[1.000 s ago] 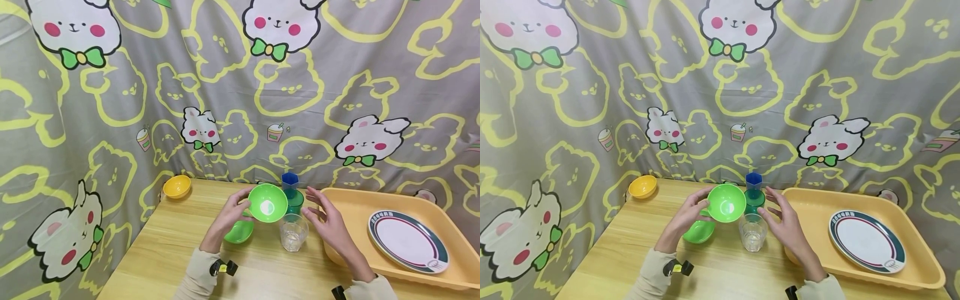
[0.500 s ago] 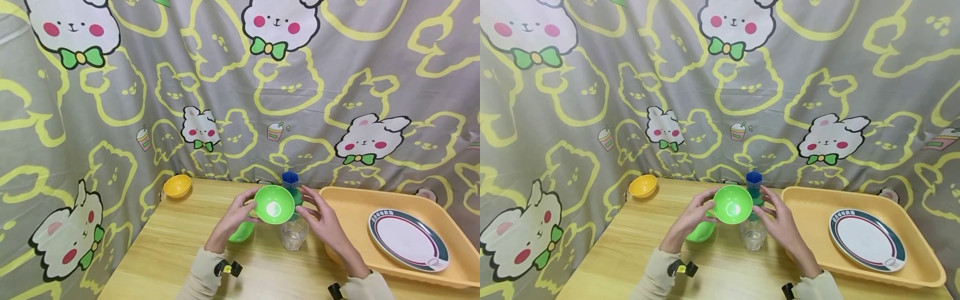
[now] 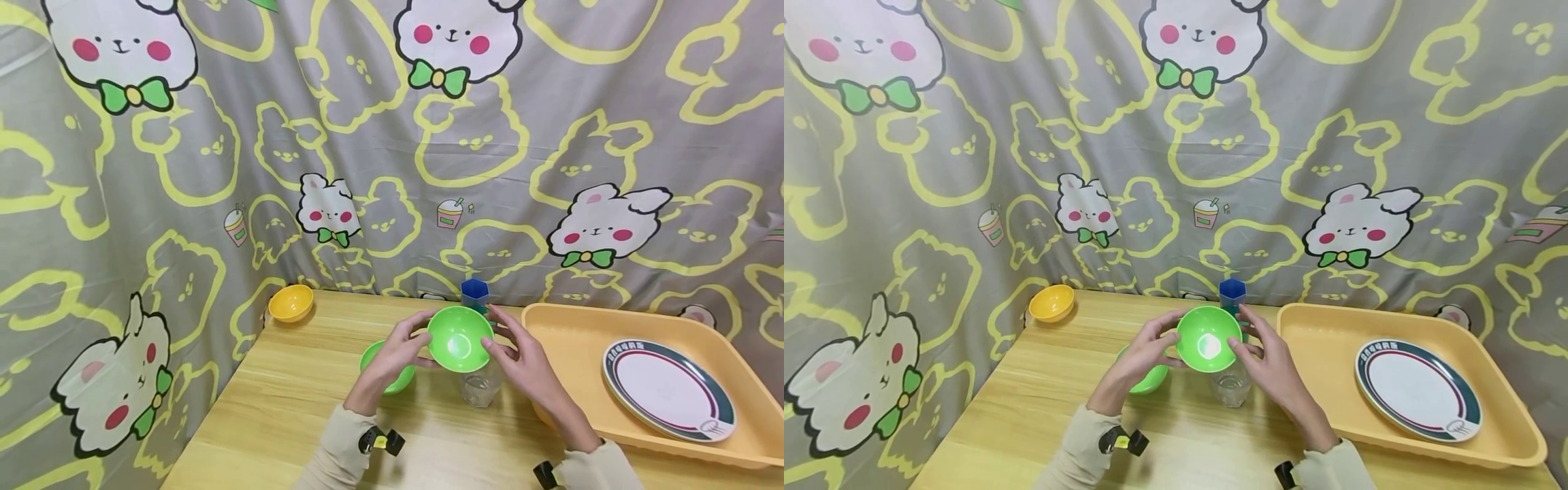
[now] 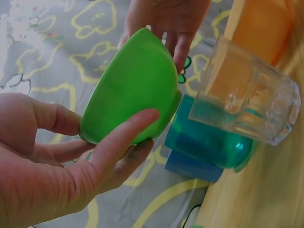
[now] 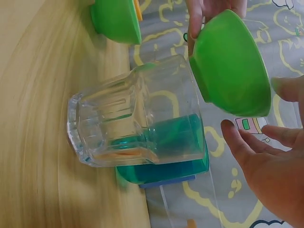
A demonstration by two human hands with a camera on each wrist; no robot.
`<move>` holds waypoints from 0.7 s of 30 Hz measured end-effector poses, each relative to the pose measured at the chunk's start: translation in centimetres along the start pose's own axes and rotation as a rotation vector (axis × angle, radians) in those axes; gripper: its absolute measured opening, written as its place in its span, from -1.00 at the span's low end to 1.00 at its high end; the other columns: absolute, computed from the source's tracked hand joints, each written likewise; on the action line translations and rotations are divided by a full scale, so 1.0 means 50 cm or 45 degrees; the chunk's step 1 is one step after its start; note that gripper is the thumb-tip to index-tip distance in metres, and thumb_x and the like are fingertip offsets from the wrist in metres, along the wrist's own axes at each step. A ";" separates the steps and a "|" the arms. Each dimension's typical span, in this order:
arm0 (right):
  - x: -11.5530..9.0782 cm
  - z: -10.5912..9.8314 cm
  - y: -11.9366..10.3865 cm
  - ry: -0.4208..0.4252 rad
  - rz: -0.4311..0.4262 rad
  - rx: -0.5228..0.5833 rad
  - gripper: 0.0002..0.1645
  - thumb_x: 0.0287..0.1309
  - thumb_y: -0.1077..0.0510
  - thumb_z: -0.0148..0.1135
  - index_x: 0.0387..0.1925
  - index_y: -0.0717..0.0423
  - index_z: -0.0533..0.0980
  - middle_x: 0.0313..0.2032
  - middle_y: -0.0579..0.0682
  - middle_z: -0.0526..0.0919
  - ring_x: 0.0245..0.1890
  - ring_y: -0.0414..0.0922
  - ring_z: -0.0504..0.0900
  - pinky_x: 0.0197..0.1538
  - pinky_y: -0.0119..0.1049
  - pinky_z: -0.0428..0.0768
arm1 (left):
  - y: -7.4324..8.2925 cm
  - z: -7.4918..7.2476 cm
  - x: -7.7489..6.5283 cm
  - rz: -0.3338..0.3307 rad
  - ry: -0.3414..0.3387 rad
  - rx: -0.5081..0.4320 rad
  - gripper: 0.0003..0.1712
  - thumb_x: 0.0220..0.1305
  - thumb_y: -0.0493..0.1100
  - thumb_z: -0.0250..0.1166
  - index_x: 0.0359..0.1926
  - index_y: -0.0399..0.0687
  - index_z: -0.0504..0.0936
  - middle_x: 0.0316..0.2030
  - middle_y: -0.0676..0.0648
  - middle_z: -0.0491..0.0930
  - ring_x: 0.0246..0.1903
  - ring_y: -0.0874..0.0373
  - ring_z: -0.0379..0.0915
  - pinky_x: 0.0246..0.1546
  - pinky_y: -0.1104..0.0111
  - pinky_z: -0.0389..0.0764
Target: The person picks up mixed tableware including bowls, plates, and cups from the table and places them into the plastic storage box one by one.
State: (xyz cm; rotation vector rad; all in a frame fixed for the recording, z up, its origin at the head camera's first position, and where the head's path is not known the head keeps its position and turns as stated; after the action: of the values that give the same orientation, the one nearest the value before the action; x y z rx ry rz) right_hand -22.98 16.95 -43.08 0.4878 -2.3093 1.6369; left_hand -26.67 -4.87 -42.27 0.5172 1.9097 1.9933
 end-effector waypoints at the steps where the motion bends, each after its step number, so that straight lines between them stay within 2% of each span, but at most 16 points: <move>1: -0.001 0.001 0.000 -0.006 0.008 0.004 -0.29 0.44 0.18 0.24 0.52 0.17 0.24 0.35 0.27 0.42 0.27 0.27 0.49 0.09 -0.55 0.56 | 0.001 0.003 0.001 0.002 -0.002 -0.001 -0.39 0.41 -0.38 0.02 0.47 -0.18 0.37 0.34 -0.28 0.34 0.06 -0.09 0.56 -0.19 0.02 0.76; 7: -0.005 0.007 -0.001 -0.037 0.033 0.050 -0.31 0.46 0.18 0.21 0.52 0.13 0.25 0.40 0.21 0.38 0.25 0.23 0.51 0.06 -0.49 0.62 | 0.002 0.014 0.005 0.013 -0.005 0.001 -0.39 0.40 -0.40 0.02 0.46 -0.17 0.38 0.32 -0.26 0.37 0.05 -0.08 0.57 -0.22 0.05 0.77; 15: -0.012 0.009 -0.004 -0.055 0.041 0.014 -0.40 0.53 0.17 0.11 0.50 0.16 0.29 0.37 0.25 0.42 0.16 0.25 0.60 0.02 -0.44 0.64 | -0.002 0.014 0.005 0.013 0.004 0.010 -0.38 0.41 -0.41 0.00 0.47 -0.14 0.38 0.32 -0.24 0.38 0.03 -0.07 0.59 -0.25 0.06 0.78; 21: -0.008 0.007 -0.001 -0.110 0.081 0.157 -0.44 0.59 0.21 -0.03 0.50 0.27 0.25 0.39 0.37 0.34 0.17 0.38 0.54 -0.02 -0.31 0.71 | -0.001 0.014 0.004 0.029 -0.022 0.009 -0.39 0.43 -0.40 -0.01 0.47 -0.14 0.37 0.31 -0.24 0.37 0.08 -0.11 0.57 -0.22 0.01 0.77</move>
State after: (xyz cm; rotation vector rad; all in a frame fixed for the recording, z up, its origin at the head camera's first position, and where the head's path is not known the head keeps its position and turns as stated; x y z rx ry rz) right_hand -22.61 16.64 -43.33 0.5261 -2.3170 1.8308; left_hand -26.49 -4.16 -42.29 0.5588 1.9090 1.9905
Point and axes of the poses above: each hand's wrist, its own x-axis towards the middle knuckle, its own z-axis out of the palm, y = z × x, the point moved 5 cm from there along x, towards the middle knuckle
